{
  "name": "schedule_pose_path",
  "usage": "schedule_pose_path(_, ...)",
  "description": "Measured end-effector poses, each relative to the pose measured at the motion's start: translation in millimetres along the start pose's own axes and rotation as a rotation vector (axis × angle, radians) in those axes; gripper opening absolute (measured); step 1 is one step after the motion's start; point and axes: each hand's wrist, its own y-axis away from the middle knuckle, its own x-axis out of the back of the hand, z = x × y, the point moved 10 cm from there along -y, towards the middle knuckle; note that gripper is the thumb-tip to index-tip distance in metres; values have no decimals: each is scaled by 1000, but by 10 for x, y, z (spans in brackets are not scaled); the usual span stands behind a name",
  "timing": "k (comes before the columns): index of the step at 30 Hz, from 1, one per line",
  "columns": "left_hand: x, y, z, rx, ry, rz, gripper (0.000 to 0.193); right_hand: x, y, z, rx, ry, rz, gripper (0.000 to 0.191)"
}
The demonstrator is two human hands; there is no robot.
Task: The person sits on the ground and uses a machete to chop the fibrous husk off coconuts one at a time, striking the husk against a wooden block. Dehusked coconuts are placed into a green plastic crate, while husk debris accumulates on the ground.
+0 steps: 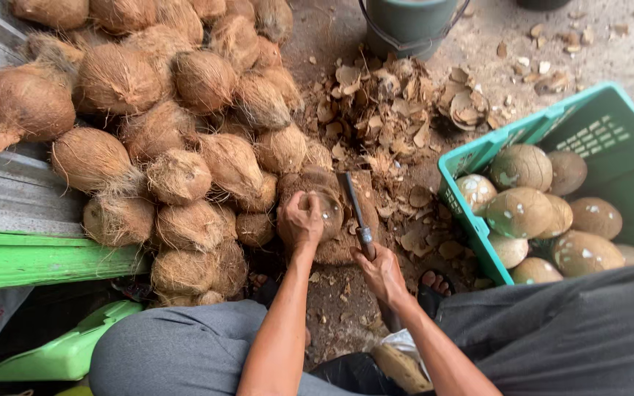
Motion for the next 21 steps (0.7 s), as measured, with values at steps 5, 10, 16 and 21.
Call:
schedule_pose_path(5,84,66,180,-103,10,46,38,29,-12,-33,-15,-248,64,39)
schedule_pose_path(10,73,19,35,-8,95,21,35,-141,-37,242,-256,89,-126,29)
schedule_pose_path(16,73,26,14,-39,92,64,32,67,-18,28,-108,-174,-44,31)
schedule_pose_path(21,175,70,183,-142,-6,190,42,66,-19,-76,-83,-110,36,47)
